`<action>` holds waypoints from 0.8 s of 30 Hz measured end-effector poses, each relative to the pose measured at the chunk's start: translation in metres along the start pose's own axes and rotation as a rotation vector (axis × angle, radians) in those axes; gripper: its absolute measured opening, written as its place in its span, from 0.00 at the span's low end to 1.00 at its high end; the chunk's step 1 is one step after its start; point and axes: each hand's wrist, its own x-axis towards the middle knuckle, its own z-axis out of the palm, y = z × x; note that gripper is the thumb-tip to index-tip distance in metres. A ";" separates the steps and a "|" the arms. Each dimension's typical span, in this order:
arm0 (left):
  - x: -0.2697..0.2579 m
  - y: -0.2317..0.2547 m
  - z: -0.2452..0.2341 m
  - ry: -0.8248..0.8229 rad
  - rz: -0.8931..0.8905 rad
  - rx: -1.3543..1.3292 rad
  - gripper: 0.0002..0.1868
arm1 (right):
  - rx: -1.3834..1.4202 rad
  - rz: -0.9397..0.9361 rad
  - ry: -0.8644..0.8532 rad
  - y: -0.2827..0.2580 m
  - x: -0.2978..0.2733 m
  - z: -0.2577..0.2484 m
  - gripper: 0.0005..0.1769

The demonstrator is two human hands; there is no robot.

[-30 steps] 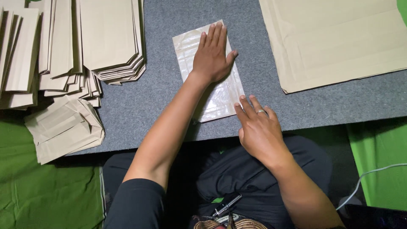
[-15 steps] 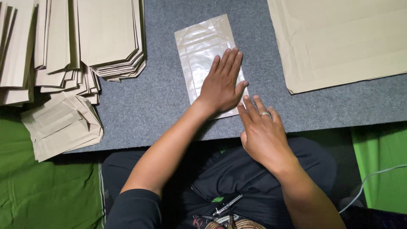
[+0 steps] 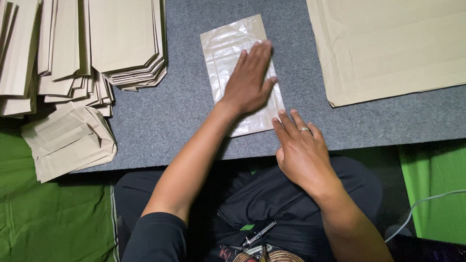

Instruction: Folding and smoothing paper bags on a flat surface

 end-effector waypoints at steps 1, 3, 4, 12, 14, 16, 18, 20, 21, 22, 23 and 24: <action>-0.001 -0.002 -0.005 -0.003 -0.005 -0.095 0.40 | 0.006 0.007 -0.003 0.000 -0.001 0.001 0.39; -0.014 -0.010 -0.020 -0.067 -0.111 -0.046 0.41 | 0.008 0.010 -0.002 0.001 -0.002 0.002 0.40; -0.020 -0.014 -0.029 -0.129 -0.219 0.004 0.43 | 0.010 0.010 0.001 0.000 -0.002 0.003 0.40; -0.088 -0.055 -0.039 0.067 -0.331 0.159 0.44 | 0.046 -0.003 0.026 0.001 0.003 0.008 0.31; -0.116 -0.028 -0.039 0.075 -0.295 0.150 0.46 | 0.036 -0.012 0.073 0.002 0.007 0.016 0.24; -0.149 -0.002 -0.018 0.104 -0.057 0.123 0.45 | 0.060 -0.083 0.173 0.006 0.013 0.025 0.19; -0.176 0.021 -0.005 0.112 0.034 0.092 0.45 | 0.201 -0.128 0.164 -0.003 0.017 0.027 0.19; -0.199 0.033 0.009 0.122 0.115 0.065 0.44 | 0.348 -0.180 0.151 -0.017 0.017 0.028 0.18; -0.208 0.034 0.017 0.159 0.121 0.138 0.43 | 0.343 -0.227 0.196 -0.026 0.016 0.029 0.17; -0.215 0.035 0.026 0.198 0.130 0.210 0.43 | 0.334 -0.272 0.242 -0.033 0.015 0.029 0.18; -0.219 0.032 0.029 0.205 0.125 0.207 0.43 | 0.329 -0.279 0.239 -0.035 0.016 0.029 0.18; -0.223 0.029 0.031 0.241 0.127 0.214 0.41 | 0.374 -0.294 0.254 -0.037 0.016 0.029 0.16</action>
